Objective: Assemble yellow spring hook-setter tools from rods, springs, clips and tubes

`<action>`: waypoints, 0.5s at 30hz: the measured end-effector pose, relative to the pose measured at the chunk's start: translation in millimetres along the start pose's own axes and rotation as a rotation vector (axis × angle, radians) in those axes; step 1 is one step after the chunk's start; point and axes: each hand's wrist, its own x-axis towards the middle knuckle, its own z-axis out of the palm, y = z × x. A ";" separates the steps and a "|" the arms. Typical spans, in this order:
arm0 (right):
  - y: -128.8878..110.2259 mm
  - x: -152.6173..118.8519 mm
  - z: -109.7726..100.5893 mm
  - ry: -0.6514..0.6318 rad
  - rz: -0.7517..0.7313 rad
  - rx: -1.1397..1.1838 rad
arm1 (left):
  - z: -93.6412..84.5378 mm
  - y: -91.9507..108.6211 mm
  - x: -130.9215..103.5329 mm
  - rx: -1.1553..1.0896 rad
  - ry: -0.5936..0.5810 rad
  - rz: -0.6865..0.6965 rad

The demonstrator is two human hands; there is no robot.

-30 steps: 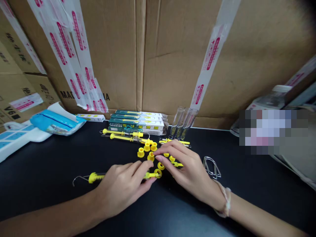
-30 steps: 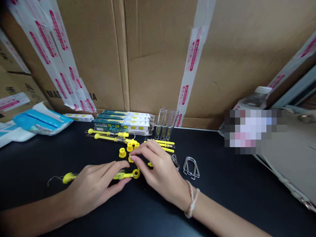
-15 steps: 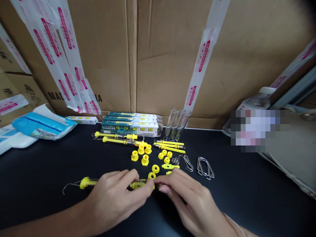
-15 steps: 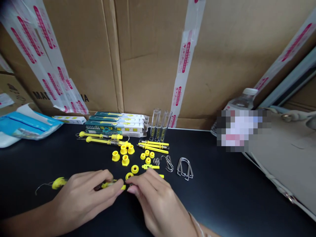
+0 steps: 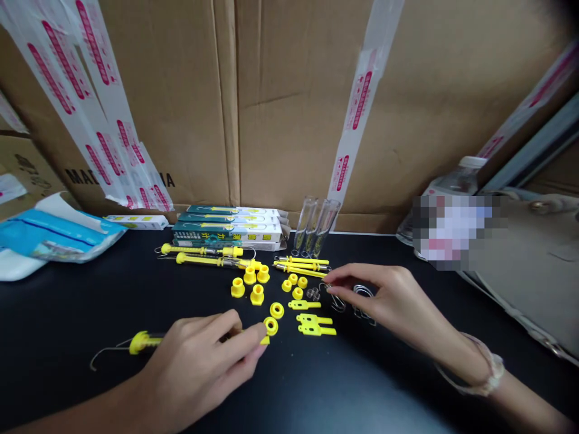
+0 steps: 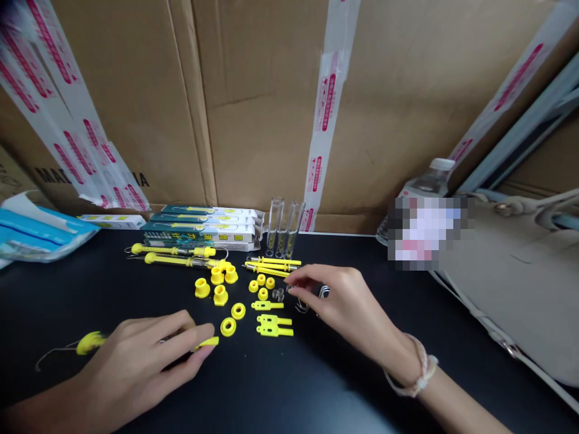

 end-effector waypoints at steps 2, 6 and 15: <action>-0.8 -1.6 2.3 -0.036 -0.015 -0.042 | 0.2 -0.2 -0.5 0.003 -0.014 0.000; 0.0 -2.6 10.9 -0.056 -0.007 -0.081 | -0.9 0.6 0.9 0.003 -0.005 -0.007; 2.3 -1.4 17.9 -0.041 -0.043 -0.135 | -1.7 0.2 3.3 0.025 0.030 0.005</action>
